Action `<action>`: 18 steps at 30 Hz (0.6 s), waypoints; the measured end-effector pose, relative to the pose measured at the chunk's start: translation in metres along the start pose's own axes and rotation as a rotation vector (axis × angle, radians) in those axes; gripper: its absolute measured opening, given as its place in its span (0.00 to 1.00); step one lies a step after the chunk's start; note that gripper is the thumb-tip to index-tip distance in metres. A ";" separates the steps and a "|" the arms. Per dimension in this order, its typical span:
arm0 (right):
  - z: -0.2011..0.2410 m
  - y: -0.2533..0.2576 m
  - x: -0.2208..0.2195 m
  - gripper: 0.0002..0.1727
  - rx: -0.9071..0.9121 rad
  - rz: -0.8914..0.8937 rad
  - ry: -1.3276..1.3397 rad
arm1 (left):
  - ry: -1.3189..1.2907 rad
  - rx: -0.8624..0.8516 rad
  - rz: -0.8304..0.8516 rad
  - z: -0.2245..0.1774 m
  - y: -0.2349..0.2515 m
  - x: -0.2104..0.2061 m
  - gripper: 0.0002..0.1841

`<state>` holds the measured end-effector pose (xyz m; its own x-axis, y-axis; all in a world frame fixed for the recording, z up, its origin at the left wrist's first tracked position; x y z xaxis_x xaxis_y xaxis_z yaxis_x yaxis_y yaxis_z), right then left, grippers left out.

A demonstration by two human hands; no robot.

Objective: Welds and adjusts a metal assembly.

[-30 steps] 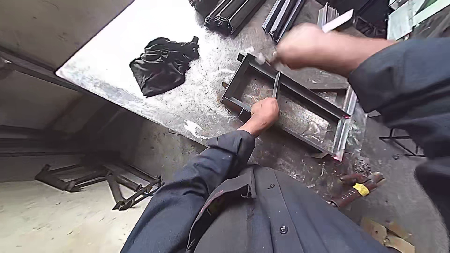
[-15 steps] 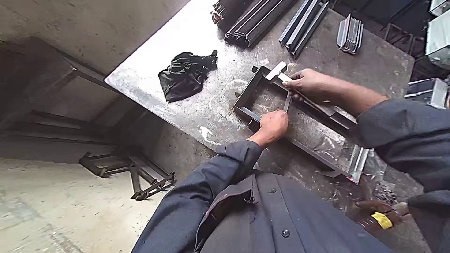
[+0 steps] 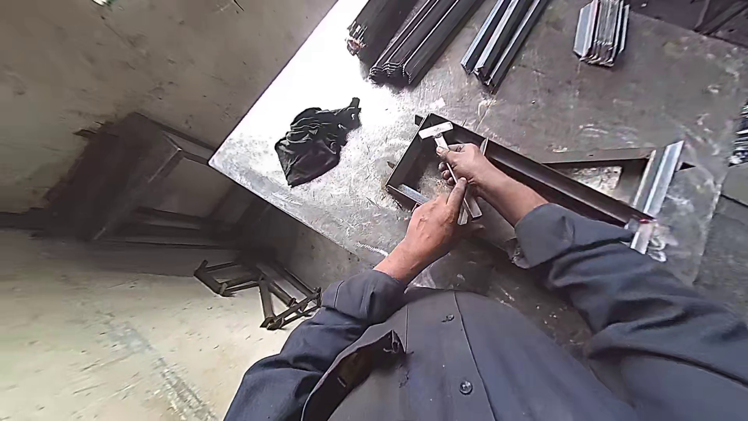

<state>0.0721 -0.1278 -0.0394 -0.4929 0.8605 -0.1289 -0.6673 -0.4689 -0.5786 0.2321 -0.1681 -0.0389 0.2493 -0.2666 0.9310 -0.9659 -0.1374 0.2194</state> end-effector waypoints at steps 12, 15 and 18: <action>-0.037 -0.183 0.126 0.24 0.698 -0.287 -0.905 | 0.036 -0.263 -0.324 -0.004 0.005 0.004 0.12; -0.101 -0.286 0.181 0.29 0.471 -0.656 -1.104 | 0.010 -0.438 -0.186 0.003 0.017 0.000 0.16; -0.170 -0.358 0.197 0.42 0.001 -0.861 -1.061 | -0.044 -0.583 -0.049 0.007 0.024 -0.009 0.16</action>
<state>0.3090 0.2435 0.0050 -0.1124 0.3131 0.9431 -0.9782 0.1320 -0.1604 0.2072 -0.1754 -0.0439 0.2856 -0.3142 0.9054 -0.8288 0.3934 0.3979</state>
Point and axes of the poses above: each hand's wrist, its own y-axis towards the middle knuckle, its own x-axis out of the back of the hand, z = x × y, the point moved 1 cm from there along y, towards the middle knuckle, and after that the axes turned 15 degrees about y, right-handed, at the moved point
